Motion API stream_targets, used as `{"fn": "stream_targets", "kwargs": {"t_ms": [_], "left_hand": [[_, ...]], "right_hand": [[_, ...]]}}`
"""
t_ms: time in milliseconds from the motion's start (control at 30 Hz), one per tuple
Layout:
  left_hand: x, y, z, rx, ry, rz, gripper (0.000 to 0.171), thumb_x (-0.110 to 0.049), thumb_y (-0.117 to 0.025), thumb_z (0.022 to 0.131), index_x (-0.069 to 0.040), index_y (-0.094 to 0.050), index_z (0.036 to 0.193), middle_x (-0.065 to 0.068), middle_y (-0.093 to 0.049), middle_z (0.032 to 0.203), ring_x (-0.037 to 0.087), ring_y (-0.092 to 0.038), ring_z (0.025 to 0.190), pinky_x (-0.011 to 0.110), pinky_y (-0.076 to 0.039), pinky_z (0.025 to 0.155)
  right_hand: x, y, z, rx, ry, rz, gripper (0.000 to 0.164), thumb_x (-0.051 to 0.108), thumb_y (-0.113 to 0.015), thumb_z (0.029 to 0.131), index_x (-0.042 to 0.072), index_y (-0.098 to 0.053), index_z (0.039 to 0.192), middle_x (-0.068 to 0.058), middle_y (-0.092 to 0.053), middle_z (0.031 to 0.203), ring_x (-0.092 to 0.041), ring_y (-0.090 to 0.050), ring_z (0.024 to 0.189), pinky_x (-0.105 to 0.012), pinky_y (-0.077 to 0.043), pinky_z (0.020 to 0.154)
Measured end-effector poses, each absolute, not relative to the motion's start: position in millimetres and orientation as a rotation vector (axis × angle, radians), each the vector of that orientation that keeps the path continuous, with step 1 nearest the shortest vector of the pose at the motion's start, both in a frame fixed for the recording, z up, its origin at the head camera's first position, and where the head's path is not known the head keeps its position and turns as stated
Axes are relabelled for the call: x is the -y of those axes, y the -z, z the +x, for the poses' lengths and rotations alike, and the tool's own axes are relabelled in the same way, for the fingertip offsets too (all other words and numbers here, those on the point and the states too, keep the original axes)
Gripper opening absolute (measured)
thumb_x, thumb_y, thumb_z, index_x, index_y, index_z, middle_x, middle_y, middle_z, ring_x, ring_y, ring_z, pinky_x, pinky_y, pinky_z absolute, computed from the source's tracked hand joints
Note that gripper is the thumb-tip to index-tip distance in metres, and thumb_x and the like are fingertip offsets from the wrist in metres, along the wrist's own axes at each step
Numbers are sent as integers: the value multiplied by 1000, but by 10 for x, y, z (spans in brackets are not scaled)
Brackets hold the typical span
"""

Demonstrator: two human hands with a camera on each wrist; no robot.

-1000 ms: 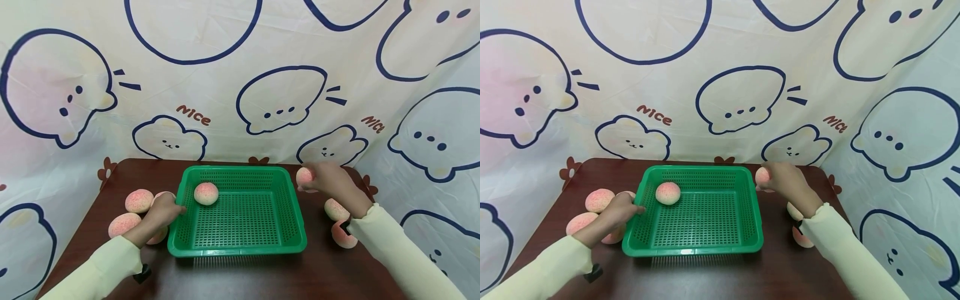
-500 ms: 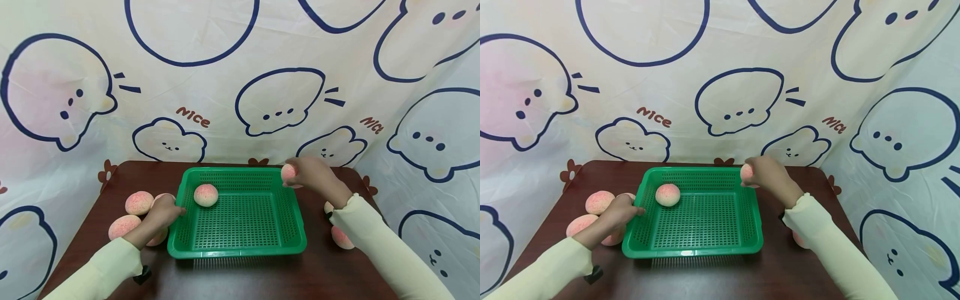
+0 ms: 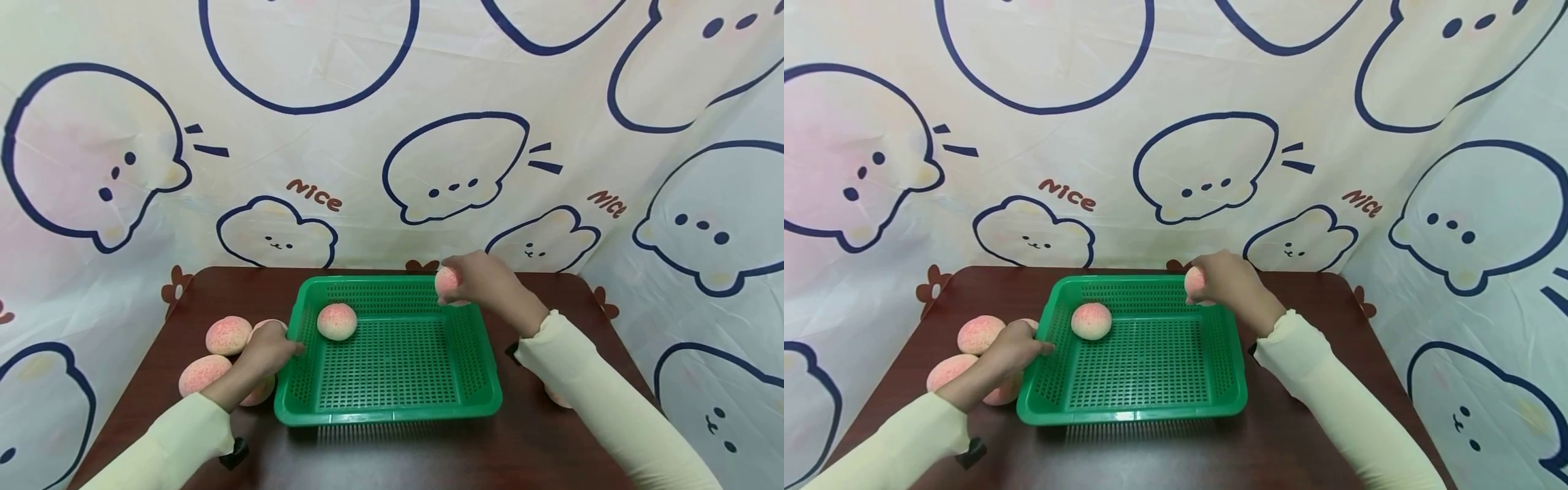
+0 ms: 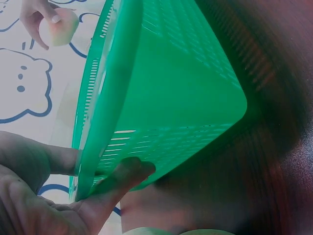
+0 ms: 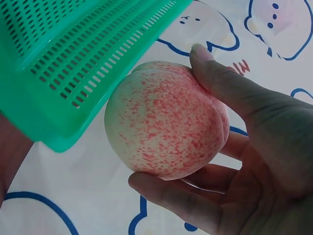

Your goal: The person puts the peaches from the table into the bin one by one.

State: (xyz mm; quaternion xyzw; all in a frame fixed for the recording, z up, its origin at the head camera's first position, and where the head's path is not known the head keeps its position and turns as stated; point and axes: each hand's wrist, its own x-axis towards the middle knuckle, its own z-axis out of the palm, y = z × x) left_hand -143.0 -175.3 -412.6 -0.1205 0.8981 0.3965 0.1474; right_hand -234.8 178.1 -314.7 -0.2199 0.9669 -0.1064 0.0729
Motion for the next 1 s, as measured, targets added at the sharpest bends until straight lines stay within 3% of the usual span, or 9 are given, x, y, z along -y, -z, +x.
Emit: {"fn": "stream_targets", "kwargs": {"t_ms": [400, 633, 1000], "left_hand": [[1752, 4095, -1445, -2586, -1126, -332, 14, -5, -68, 91, 9, -68, 92, 18, -71, 84, 16, -68, 73, 31, -55, 61], [1754, 4106, -1447, -2576, -1124, -330, 14, -5, -68, 91, 9, -69, 93, 18, -71, 83, 16, -69, 73, 32, -56, 62], [1766, 4114, -1441, -2570, -1121, -324, 18, -5, -69, 91, 11, -68, 98, 19, -72, 87, 20, -73, 77, 35, -59, 65]], "right_hand": [[-1495, 3200, -2360, -2871, 338, -711, 57, 36, -87, 82, 12, -69, 130, -7, -75, 114, -21, -67, 91, -39, -59, 79], [-1362, 3285, -2364, -2844, 356, -725, 65, 37, -89, 79, 10, -66, 135, -8, -74, 117, -23, -67, 92, -38, -60, 78], [-1161, 3407, -2409, -2856, 324, -772, 50, 38, -90, 78, 13, -69, 116, -3, -74, 105, -19, -64, 85, -37, -58, 76]]}}
